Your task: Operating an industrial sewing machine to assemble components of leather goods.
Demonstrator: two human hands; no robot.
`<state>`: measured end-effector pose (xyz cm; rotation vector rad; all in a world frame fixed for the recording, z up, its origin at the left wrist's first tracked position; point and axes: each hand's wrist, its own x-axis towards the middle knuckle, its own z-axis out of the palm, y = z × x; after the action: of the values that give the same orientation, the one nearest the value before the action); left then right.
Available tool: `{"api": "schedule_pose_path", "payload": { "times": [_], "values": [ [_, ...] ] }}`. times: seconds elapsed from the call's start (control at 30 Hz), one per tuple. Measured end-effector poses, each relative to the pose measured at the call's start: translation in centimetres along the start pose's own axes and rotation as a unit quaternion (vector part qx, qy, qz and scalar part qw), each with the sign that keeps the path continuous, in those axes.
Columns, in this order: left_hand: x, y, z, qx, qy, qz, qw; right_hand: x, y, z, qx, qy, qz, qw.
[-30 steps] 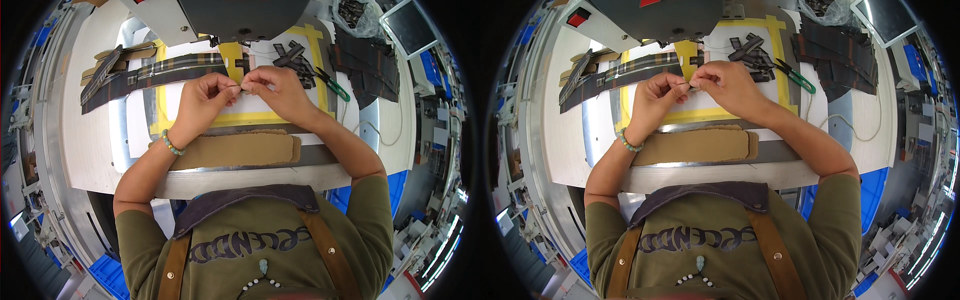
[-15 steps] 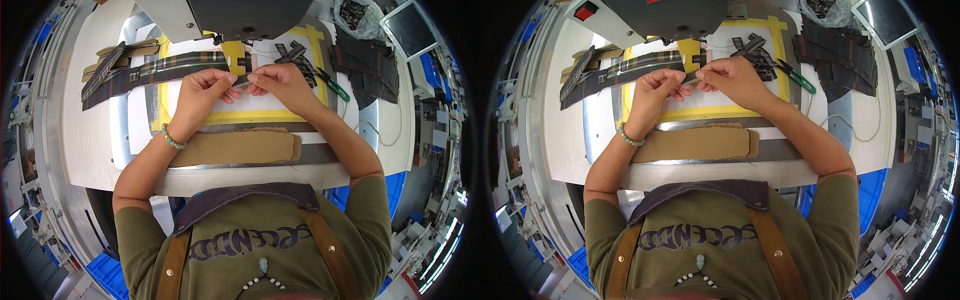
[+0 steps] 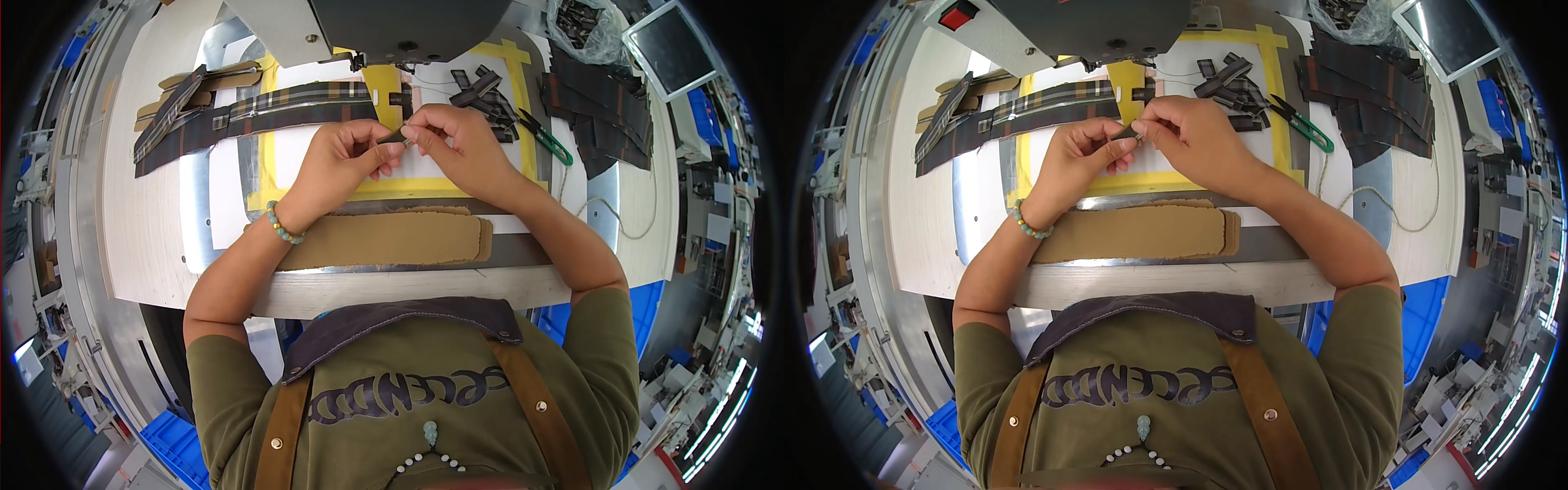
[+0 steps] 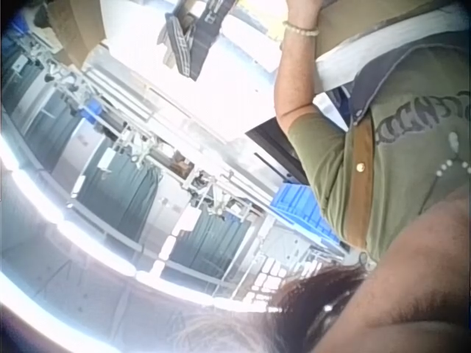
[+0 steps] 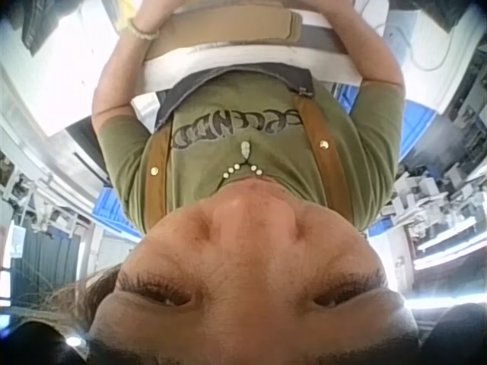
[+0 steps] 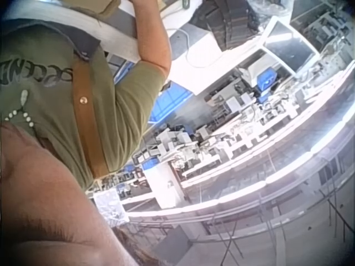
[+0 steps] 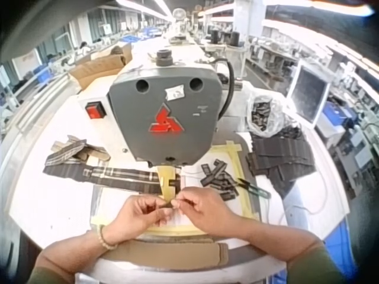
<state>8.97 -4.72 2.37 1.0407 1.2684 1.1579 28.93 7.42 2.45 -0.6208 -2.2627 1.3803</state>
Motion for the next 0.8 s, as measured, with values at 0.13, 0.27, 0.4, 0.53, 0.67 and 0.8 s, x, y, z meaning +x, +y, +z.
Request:
{"api": "schedule_pose_path", "payload": {
  "times": [0.13, 0.27, 0.4, 0.53, 0.67, 0.8],
  "values": [
    [-0.1, 0.1, -0.2, 0.020, -0.002, -0.018, 1.000, 0.1, -0.1, 0.0, 0.019, 0.008, -0.006, 1.000],
    [-0.3, 0.1, 0.1, 0.055, 0.017, -0.013, 0.998, 0.3, -0.1, -0.3, 0.126, 0.016, 0.002, 0.992],
    [-0.5, 0.0, 0.3, 0.060, 0.016, -0.002, 0.998, 0.1, -1.0, 0.2, 0.071, 0.020, -0.027, 0.997],
    [-0.4, -0.4, 0.2, 0.074, 0.011, 0.001, 0.997, 0.1, -0.9, 0.2, 0.040, 0.017, -0.018, 0.999],
    [-0.2, 0.6, 0.1, -0.013, 0.015, -0.006, 1.000, 0.0, -0.7, -0.4, 0.001, 0.078, -0.070, 0.994],
    [0.4, -0.1, -1.0, -0.093, 0.001, 0.002, 0.996, 0.4, -0.1, -0.9, -0.141, 0.095, -0.262, 0.950]
  ]
}}
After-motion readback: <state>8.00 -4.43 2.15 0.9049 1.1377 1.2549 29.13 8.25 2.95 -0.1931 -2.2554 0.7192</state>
